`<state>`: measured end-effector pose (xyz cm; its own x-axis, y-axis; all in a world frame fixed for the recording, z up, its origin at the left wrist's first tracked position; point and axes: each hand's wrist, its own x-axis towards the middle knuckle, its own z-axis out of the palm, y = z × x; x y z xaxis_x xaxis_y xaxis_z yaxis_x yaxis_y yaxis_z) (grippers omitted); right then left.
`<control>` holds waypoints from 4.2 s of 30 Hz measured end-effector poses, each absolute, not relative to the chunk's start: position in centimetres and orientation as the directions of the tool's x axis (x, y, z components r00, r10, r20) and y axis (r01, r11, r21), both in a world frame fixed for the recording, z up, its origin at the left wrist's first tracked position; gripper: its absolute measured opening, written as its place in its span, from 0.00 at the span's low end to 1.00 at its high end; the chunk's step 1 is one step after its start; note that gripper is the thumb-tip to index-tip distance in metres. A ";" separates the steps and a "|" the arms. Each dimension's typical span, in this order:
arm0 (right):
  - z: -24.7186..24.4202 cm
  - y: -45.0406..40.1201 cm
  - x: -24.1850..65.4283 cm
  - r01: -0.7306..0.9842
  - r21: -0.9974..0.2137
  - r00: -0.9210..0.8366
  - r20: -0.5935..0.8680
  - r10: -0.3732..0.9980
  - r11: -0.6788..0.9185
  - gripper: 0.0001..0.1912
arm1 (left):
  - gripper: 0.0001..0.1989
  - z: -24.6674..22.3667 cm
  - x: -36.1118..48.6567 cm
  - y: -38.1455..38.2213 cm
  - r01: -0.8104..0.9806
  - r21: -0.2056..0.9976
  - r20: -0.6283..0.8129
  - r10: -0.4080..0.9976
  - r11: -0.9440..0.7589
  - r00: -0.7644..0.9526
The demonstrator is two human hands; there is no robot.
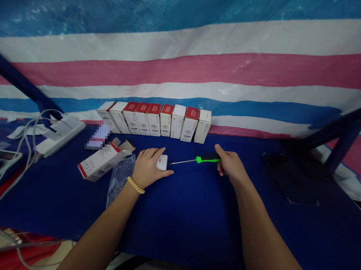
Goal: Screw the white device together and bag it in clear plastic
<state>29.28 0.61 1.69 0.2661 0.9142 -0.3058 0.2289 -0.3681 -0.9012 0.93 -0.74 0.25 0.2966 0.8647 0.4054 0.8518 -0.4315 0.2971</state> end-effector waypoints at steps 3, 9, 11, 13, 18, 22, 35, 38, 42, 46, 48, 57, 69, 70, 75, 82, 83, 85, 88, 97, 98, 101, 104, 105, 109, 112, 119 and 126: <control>1.6 1.1 29.8 0.066 -0.934 0.364 -0.304 0.880 -0.350 0.25 | 0.41 1.2 0.0 -0.6 0.699 0.577 0.452 0.878 -0.423 0.158; 1.2 1.5 30.1 -0.037 -0.951 0.411 -0.296 0.862 -0.308 0.21 | 0.45 3.2 -2.6 -0.1 -0.098 0.924 0.377 0.923 -0.370 0.077; 0.9 1.5 30.1 -0.032 -0.957 0.414 -0.277 0.867 -0.290 0.19 | 0.44 3.5 -3.0 -0.1 -0.173 0.919 0.371 0.926 -0.355 0.071; 0.5 1.6 30.2 -0.032 -0.960 0.412 -0.266 0.872 -0.278 0.19 | 0.43 3.5 -3.3 -0.2 -0.212 0.911 0.374 0.925 -0.354 0.062; 0.2 1.7 31.1 -0.051 -0.964 0.344 -0.262 0.902 -0.261 0.18 | 0.48 3.9 -4.5 0.4 -0.178 0.927 0.347 0.934 -0.329 0.084; 0.6 1.4 31.9 0.102 -0.976 0.177 -0.172 0.969 -0.192 0.21 | 0.50 4.5 -5.7 0.9 -0.196 0.930 0.334 0.937 -0.310 0.105; -0.6 1.3 30.2 0.860 -0.472 -0.025 0.338 0.941 0.193 0.13 | 0.42 2.8 -5.2 -0.7 -0.084 0.952 0.302 0.946 -0.294 0.116; -0.4 0.2 25.8 0.830 -0.433 -0.095 0.512 0.854 0.352 0.13 | 0.41 2.5 -5.0 -0.7 -0.171 0.933 0.332 0.940 -0.316 0.077; -0.3 -0.9 20.8 0.701 -0.418 -0.440 0.384 0.812 0.578 0.26 | 0.45 2.4 -4.6 -0.7 -0.508 0.837 0.246 0.969 -0.204 0.015; -0.5 -0.4 18.9 0.713 -0.429 -0.559 0.131 0.819 0.555 0.33 | 0.37 2.4 -4.0 -0.9 -0.760 0.650 0.139 0.987 -0.033 0.076; -0.5 0.1 18.7 0.700 -0.460 -0.569 0.102 0.816 0.546 0.31 | 0.33 2.3 -3.8 -1.0 -0.815 0.580 0.137 0.985 0.006 0.105; -0.1 0.3 20.9 0.651 -0.537 -0.540 0.169 0.825 0.536 0.22 | 0.17 2.0 -3.4 -0.9 -0.820 0.568 0.134 0.974 0.074 0.181; -2.5 -0.8 22.1 0.638 -0.589 -0.404 0.292 0.867 0.496 0.24 | 0.38 3.1 -2.0 0.0 -0.791 0.601 0.092 0.973 0.116 0.213; -2.5 -0.8 22.0 0.636 -0.589 -0.406 0.294 0.865 0.498 0.24 | 0.40 3.4 -1.7 0.0 -0.791 0.601 0.098 0.972 0.114 0.215; -2.3 -1.0 22.1 0.619 -0.593 -0.404 0.322 0.856 0.515 0.24 | 0.41 3.4 -1.2 -0.5 -0.810 0.581 0.116 0.977 0.080 0.180; -2.1 -1.2 22.2 0.611 -0.599 -0.421 0.308 0.853 0.518 0.26 | 0.47 3.0 -1.5 -1.5 -0.774 0.618 0.102 0.962 0.138 0.253; -2.2 -1.2 22.2 0.610 -0.599 -0.421 0.309 0.853 0.519 0.26 | 0.47 3.0 -1.5 -1.6 -0.771 0.619 0.105 0.958 0.148 0.269; -2.2 -1.2 22.3 0.608 -0.595 -0.426 0.315 0.848 0.526 0.25 | 0.47 2.8 -1.4 -1.5 -0.770 0.616 0.114 0.948 0.166 0.296; -2.1 -1.2 22.3 0.602 -0.586 -0.444 0.320 0.837 0.543 0.26 | 0.47 2.7 -1.2 -1.6 -0.760 0.628 0.116 0.946 0.167 0.303; -1.7 -1.4 22.2 0.610 -0.588 -0.454 0.290 0.843 0.531 0.27 | 0.44 2.4 -1.0 -1.6 -0.656 0.755 0.186 0.957 0.006 0.224; -1.7 -1.4 22.2 0.611 -0.588 -0.455 0.287 0.843 0.530 0.27 | 0.43 2.1 -0.8 -1.6 -0.596 0.800 0.222 0.956 -0.067 0.190; -1.7 -1.3 22.3 0.611 -0.586 -0.455 0.290 0.842 0.532 0.27 | 0.43 1.7 -0.4 -1.8 -0.493 0.851 0.285 0.948 -0.183 0.139; -1.9 -1.3 22.3 0.614 -0.587 -0.451 0.288 0.845 0.528 0.27 | 0.44 2.3 -0.4 -2.2 -0.635 0.771 0.235 0.948 -0.048 0.213; -1.9 -1.3 22.3 0.615 -0.586 -0.453 0.285 0.845 0.527 0.27 | 0.46 2.7 -0.4 -2.2 -0.679 0.734 0.217 0.950 -0.009 0.223; -1.9 -1.3 22.3 0.616 -0.586 -0.457 0.279 0.844 0.527 0.26 | 0.48 3.9 -0.9 -2.3 -0.754 0.655 0.168 0.967 0.037 0.193; -1.8 -1.3 22.3 0.616 -0.592 -0.449 0.277 0.849 0.519 0.26 | 0.48 4.0 -1.0 -2.4 -0.767 0.638 0.141 0.969 0.068 0.203; -1.6 -1.4 22.3 0.615 -0.594 -0.449 0.278 0.849 0.519 0.26 | 0.44 3.0 -0.8 -1.9 -0.802 0.596 0.137 0.978 0.044 0.156; -1.6 -1.4 22.3 0.620 -0.586 -0.452 0.277 0.848 0.521 0.25 | 0.33 1.8 -1.4 -1.2 -0.809 0.587 0.014 0.999 -0.043 -0.043</control>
<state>22.27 -1.41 -1.60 -0.4518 0.8482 0.2766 0.6201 0.5214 -0.5862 -1.42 -1.20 1.77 -0.0425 0.9990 0.0144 -0.8085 -0.0429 0.5869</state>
